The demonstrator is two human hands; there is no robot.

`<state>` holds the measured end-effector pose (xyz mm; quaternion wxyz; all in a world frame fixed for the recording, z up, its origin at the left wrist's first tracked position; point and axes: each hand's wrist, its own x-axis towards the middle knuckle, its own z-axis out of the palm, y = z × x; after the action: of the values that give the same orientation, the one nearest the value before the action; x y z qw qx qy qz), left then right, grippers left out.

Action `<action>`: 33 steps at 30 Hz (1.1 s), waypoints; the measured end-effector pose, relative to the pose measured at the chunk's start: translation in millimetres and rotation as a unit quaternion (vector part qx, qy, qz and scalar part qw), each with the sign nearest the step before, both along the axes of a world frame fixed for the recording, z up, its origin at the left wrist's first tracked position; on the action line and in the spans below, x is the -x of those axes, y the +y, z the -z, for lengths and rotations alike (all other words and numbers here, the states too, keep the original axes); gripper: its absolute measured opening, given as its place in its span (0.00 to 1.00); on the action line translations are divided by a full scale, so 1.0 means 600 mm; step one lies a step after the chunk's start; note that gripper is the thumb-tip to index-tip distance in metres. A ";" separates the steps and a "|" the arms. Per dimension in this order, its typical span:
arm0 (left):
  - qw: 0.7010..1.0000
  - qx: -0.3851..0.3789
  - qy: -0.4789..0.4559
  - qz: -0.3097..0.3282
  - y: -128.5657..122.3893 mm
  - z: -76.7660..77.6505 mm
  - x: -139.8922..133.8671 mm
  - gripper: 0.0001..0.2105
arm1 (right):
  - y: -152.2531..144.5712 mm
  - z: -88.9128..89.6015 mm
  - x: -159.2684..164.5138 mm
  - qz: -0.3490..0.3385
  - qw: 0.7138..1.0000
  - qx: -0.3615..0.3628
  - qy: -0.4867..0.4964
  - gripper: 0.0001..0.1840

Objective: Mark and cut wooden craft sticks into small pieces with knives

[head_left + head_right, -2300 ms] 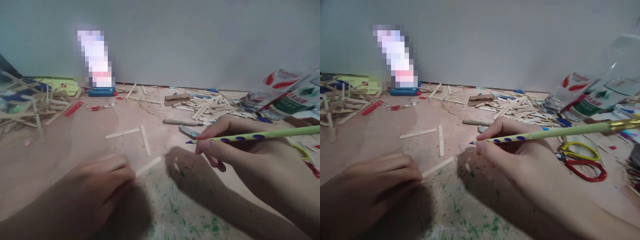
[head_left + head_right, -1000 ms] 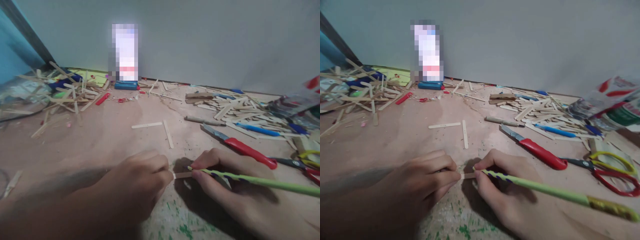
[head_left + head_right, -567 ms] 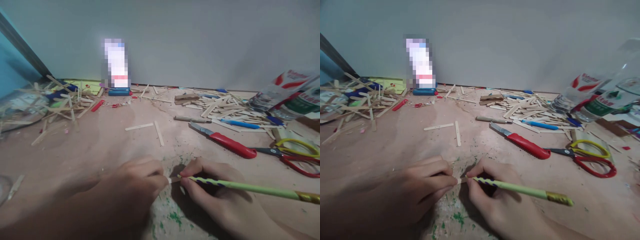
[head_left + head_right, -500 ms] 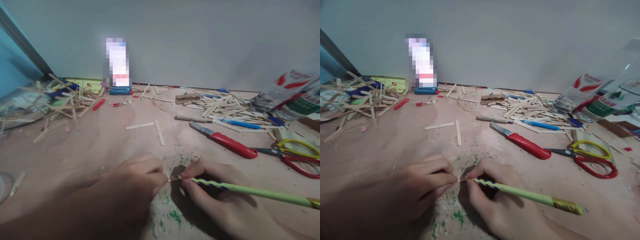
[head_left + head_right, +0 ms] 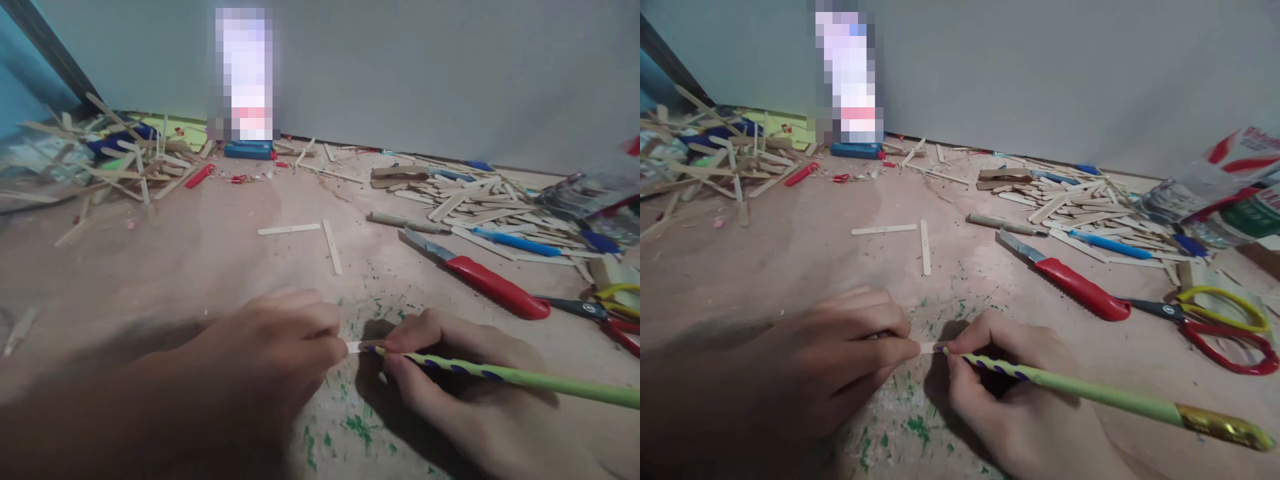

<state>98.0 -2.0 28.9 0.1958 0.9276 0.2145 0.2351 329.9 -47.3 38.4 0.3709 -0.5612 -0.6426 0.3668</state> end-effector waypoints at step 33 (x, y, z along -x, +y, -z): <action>0.999 -0.025 -0.029 -0.001 0.012 0.008 -0.004 0.11 | -0.001 -0.009 0.005 0.017 0.999 0.016 -0.046 0.10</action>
<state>100.7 5.3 24.3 0.1780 0.9248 0.2040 0.2672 326.9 -47.9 44.1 0.3379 -0.5943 -0.6436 0.3440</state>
